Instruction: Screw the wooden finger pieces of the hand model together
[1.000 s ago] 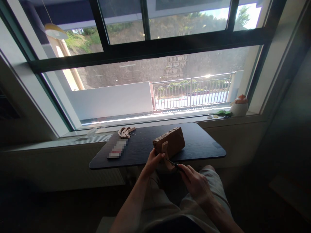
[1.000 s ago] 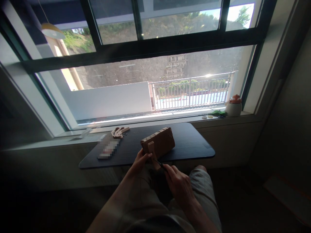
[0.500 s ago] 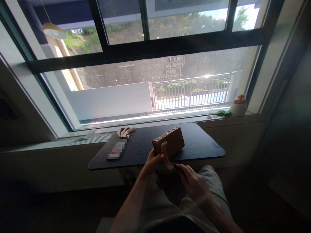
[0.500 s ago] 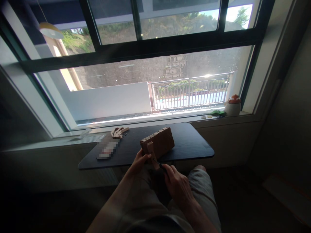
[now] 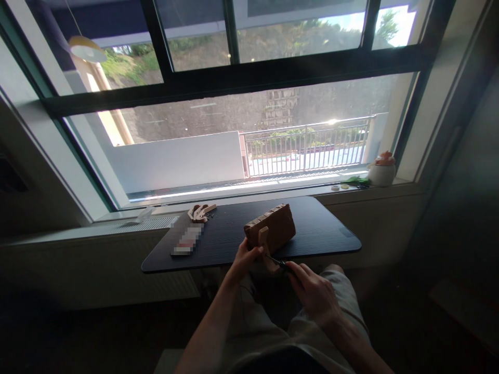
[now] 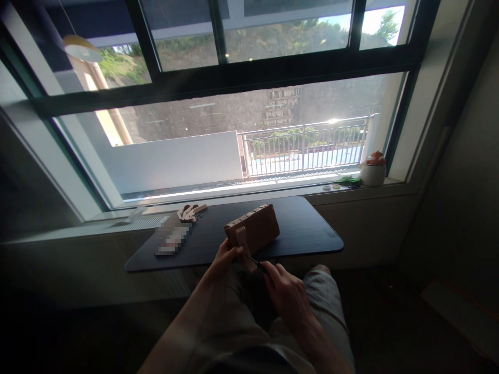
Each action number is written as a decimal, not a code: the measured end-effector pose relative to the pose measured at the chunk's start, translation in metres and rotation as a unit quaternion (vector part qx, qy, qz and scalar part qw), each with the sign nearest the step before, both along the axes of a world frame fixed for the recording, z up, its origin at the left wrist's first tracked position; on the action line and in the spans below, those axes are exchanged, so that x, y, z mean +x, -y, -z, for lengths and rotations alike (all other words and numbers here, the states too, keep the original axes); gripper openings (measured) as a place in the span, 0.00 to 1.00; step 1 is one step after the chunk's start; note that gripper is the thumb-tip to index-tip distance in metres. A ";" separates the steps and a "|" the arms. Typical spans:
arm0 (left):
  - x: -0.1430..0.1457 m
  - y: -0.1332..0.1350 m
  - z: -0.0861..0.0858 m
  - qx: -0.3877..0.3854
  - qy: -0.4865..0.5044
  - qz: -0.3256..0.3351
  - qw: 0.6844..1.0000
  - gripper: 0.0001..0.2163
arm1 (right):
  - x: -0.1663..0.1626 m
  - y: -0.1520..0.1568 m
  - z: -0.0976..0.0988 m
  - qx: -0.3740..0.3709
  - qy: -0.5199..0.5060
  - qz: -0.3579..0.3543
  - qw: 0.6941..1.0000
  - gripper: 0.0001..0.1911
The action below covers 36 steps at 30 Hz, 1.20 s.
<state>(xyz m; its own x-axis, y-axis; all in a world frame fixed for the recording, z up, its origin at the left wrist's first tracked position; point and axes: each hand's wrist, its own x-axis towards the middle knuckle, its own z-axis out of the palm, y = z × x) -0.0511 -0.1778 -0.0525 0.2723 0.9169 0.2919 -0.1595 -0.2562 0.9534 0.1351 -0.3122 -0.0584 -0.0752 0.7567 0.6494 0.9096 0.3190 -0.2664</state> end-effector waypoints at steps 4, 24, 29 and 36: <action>0.000 -0.001 0.000 0.004 -0.009 -0.004 1.000 0.19 | 0.002 0.002 -0.008 0.020 0.040 -0.001 0.999 0.15; 0.003 -0.002 0.000 -0.001 0.004 -0.013 1.000 0.20 | -0.004 0.002 -0.012 0.010 0.002 -0.032 0.999 0.16; 0.004 0.000 -0.004 -0.007 0.017 -0.005 1.000 0.20 | -0.001 -0.002 -0.003 -0.011 -0.024 -0.022 0.999 0.16; 0.008 0.002 -0.017 0.000 0.030 0.003 1.000 0.26 | -0.001 -0.007 0.002 -0.005 -0.025 -0.001 1.000 0.15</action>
<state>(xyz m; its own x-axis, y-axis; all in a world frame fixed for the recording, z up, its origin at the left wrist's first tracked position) -0.0435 -0.1798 -0.0355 0.2603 0.9149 0.3086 -0.2181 -0.2556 0.9419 0.1340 -0.3053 -0.0603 -0.0451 0.7631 0.6447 0.8944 0.3183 -0.3142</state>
